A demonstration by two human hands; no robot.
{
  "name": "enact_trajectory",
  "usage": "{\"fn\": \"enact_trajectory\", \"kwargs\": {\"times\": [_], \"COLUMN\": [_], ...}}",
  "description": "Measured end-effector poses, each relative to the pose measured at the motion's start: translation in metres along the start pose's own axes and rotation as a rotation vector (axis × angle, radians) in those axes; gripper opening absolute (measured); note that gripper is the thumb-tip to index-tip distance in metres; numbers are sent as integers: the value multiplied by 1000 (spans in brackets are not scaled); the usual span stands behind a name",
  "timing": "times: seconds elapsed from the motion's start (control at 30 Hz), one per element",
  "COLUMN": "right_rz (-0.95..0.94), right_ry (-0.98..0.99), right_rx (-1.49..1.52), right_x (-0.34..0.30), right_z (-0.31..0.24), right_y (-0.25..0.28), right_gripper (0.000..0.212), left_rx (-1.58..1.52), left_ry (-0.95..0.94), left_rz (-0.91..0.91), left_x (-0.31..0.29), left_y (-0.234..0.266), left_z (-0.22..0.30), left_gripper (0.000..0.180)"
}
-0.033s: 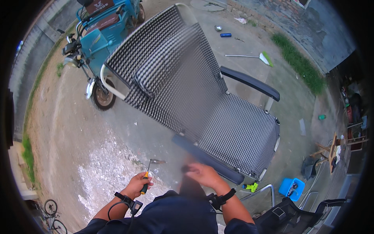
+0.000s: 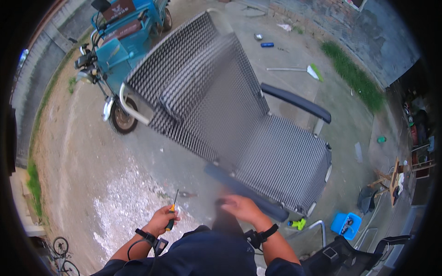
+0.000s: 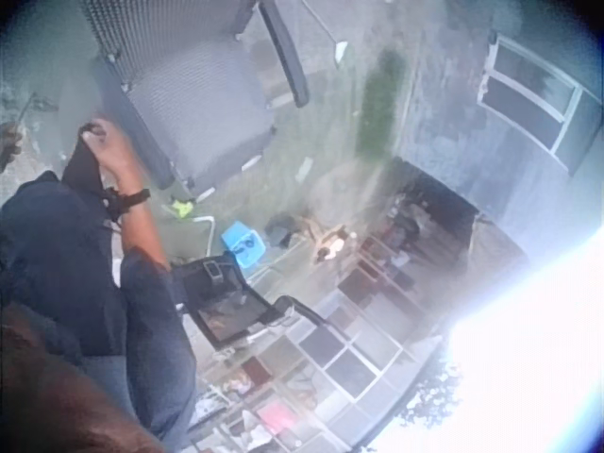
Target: The person repairs a folding chair by hand and with a screwdriver, first unfolding and checking the armrest, then using a screwdriver to tighten components on the underside of the frame.
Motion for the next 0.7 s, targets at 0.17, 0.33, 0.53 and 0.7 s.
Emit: {"fn": "enact_trajectory", "kwargs": {"times": [0.17,0.33,0.53,0.7], "right_rz": [-76,-75,59,270], "right_ry": [-100,-51,-39,-115], "right_rx": [111,178,192,274], "right_x": [42,75,123,162], "right_z": [-7,-39,-53,-97], "right_y": [26,31,16,-12], "right_gripper": [51,52,56,70], "left_rx": [110,128,263,496], "left_ry": [-52,-83,14,-67], "left_rz": [42,60,-49,-210], "left_x": [12,26,66,128], "left_y": [26,53,91,148], "left_z": [61,127,219,296], "left_gripper": [62,64,59,46]}}
Point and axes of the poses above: each hand's wrist, its own x-axis towards the middle knuckle, its own y-axis out of the back of the hand, z = x × y, the point moved 1 cm from there along x, towards the middle knuckle, and after that the axes turned 9 degrees about -z, right-handed, at the moved point
